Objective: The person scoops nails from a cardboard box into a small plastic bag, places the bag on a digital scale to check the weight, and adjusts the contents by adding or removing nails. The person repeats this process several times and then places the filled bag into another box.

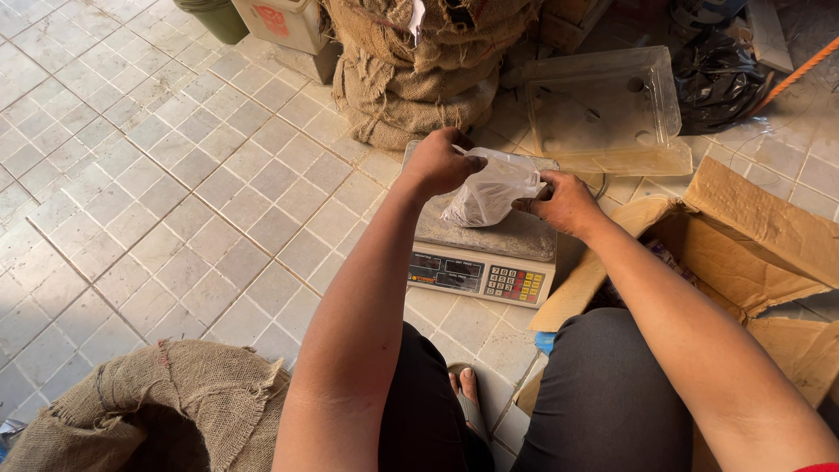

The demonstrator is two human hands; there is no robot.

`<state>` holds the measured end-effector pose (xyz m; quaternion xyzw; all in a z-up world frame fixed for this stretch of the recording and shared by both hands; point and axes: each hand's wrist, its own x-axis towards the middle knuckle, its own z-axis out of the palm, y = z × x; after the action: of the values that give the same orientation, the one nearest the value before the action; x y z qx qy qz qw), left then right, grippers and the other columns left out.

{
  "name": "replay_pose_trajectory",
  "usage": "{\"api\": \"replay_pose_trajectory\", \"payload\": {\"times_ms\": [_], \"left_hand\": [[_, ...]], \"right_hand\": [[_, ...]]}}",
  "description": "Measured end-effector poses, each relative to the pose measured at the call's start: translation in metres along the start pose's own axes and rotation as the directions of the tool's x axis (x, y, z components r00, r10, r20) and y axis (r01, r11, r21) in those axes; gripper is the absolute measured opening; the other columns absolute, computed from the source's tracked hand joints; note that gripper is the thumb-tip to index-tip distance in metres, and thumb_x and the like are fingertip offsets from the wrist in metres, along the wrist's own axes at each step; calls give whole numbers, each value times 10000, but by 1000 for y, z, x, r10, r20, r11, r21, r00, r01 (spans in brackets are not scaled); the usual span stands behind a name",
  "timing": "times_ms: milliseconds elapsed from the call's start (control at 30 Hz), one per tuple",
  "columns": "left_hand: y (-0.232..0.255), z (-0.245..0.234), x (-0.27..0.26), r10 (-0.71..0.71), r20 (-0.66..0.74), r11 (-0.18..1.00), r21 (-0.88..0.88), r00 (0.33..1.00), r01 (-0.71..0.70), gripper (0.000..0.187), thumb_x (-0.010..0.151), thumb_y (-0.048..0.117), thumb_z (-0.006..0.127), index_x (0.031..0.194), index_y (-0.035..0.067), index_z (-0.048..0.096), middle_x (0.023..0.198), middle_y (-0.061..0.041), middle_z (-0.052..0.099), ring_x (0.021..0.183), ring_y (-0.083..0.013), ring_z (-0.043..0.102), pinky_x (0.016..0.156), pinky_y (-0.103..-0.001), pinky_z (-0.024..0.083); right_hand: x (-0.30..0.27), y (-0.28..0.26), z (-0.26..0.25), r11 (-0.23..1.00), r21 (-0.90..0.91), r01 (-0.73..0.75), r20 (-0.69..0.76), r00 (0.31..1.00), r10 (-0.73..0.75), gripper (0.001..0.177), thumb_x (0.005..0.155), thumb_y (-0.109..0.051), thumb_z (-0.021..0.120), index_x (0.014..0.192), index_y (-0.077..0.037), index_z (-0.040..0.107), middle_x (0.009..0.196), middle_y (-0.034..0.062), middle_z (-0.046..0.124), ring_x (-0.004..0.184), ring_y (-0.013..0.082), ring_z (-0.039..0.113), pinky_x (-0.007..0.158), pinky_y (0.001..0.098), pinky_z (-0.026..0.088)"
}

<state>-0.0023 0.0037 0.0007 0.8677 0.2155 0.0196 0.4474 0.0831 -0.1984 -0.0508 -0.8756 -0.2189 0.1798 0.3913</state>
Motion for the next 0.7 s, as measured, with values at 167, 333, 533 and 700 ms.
{"api": "replay_pose_trajectory", "payload": {"times_ms": [167, 333, 533, 700], "left_hand": [[0, 0, 1, 3, 2, 1000, 6, 1000, -3, 377, 648, 310, 666, 998, 177, 628, 910, -58, 665, 994, -269, 608, 878, -408, 471], [2, 0, -3, 1, 3, 1000, 2, 1000, -1, 378, 644, 312, 663, 998, 182, 627, 912, -52, 667, 994, -266, 609, 877, -405, 471], [3, 0, -3, 6, -4, 1000, 4, 1000, -6, 377, 641, 307, 667, 992, 174, 632, 911, -64, 667, 991, -276, 609, 875, -414, 472], [0, 1, 3, -17, -11, 991, 135, 1000, 19, 345, 645, 331, 663, 956, 182, 637, 907, -84, 657, 984, -287, 607, 864, -413, 476]], "right_hand": [[-3, -5, -2, 1000, -9, -6, -5, 1000, 6, 389, 609, -325, 810, 931, -159, 667, 582, 19, 596, 598, 164, 605, 586, 285, 445], [0, -2, 0, 1000, -22, -1, -3, 1000, 1, 401, 607, -341, 808, 934, -158, 667, 587, 17, 603, 611, 171, 612, 594, 296, 446], [-3, -5, -1, 1000, -22, -11, 1, 1000, 11, 396, 614, -343, 804, 938, -159, 668, 592, 12, 607, 621, 163, 611, 600, 290, 446], [-4, -11, 4, 999, -47, 5, -17, 1000, -5, 299, 614, -324, 789, 832, -157, 673, 594, 22, 618, 645, 187, 625, 618, 303, 456]]}}
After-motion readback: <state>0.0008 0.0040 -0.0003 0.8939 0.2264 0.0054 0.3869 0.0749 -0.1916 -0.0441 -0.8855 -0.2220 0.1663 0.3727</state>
